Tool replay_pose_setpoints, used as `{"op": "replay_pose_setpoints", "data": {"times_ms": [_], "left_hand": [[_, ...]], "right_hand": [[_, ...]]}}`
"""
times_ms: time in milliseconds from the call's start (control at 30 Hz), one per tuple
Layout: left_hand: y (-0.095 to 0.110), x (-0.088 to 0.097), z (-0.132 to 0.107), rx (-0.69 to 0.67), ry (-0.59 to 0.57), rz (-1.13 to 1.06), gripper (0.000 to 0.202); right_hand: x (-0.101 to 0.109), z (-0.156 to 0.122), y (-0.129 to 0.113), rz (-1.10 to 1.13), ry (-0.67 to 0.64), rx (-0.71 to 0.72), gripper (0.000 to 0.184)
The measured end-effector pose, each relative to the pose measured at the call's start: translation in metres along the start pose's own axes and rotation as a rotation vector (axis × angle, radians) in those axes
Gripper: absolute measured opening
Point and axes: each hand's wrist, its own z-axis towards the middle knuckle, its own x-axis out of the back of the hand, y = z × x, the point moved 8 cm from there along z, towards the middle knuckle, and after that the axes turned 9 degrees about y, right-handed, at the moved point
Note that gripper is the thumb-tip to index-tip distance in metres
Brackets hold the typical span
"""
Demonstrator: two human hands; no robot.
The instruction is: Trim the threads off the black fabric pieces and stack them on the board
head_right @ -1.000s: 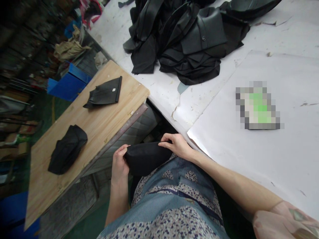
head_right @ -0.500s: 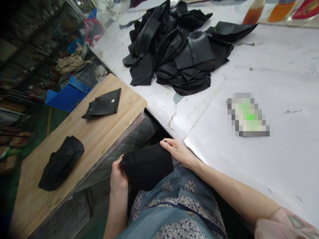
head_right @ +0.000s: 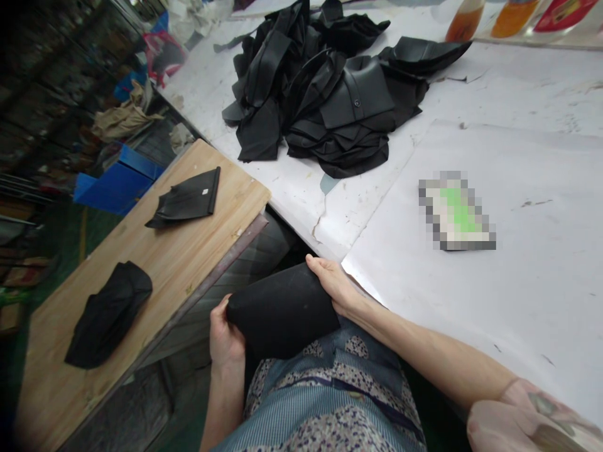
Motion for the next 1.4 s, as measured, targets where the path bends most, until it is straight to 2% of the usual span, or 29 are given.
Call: {"op": "replay_pose_setpoints", "data": {"times_ms": [100,200,267,367,500,633,733,800,967,1067,1167,1267,1400], "left_hand": [[0.008,0.001,0.001,-0.069,-0.075,0.116,0.023],[0.016,-0.004,-0.004,-0.149,-0.248,0.255,0.034],[0.019,-0.006,-0.007,-0.188,-0.314,0.37,0.035],[0.022,-0.005,-0.009,-0.225,-0.303,0.503,0.03],[0.022,-0.008,-0.011,-0.262,-0.302,0.449,0.028],[0.012,-0.007,-0.008,-0.256,-0.297,0.391,0.033],[0.01,-0.005,-0.005,-0.267,-0.29,0.424,0.037],[0.013,-0.008,-0.005,-0.306,-0.332,0.509,0.036],[0.03,-0.032,-0.016,-0.52,-0.482,0.81,0.034],[0.039,-0.058,-0.035,-0.721,-0.545,0.932,0.031],[0.034,-0.088,-0.056,-0.853,-0.622,0.993,0.026],[0.022,-0.11,-0.066,-0.845,-0.654,0.957,0.028],[0.006,-0.118,-0.062,-0.726,-0.702,0.862,0.036]], "right_hand": [[0.0,0.0,0.001,-0.02,-0.005,-0.006,0.046],[0.0,0.0,0.0,-0.096,-0.005,0.035,0.048],[-0.001,-0.001,-0.002,-0.14,-0.001,0.069,0.048],[-0.001,-0.003,-0.003,-0.17,-0.004,0.088,0.048],[0.002,-0.003,-0.003,-0.185,0.017,0.1,0.05],[0.001,-0.003,-0.004,-0.185,0.015,0.1,0.049],[-0.001,-0.004,-0.004,-0.178,0.006,0.088,0.049],[-0.002,-0.005,-0.004,-0.183,-0.001,0.087,0.05],[-0.004,-0.005,-0.003,-0.232,-0.025,0.118,0.051],[-0.005,-0.004,-0.005,-0.301,-0.042,0.19,0.053],[-0.009,-0.004,-0.01,-0.429,-0.07,0.322,0.055],[-0.014,-0.008,-0.015,-0.555,-0.098,0.497,0.056],[-0.02,-0.012,-0.017,-0.646,-0.13,0.633,0.055]]}}
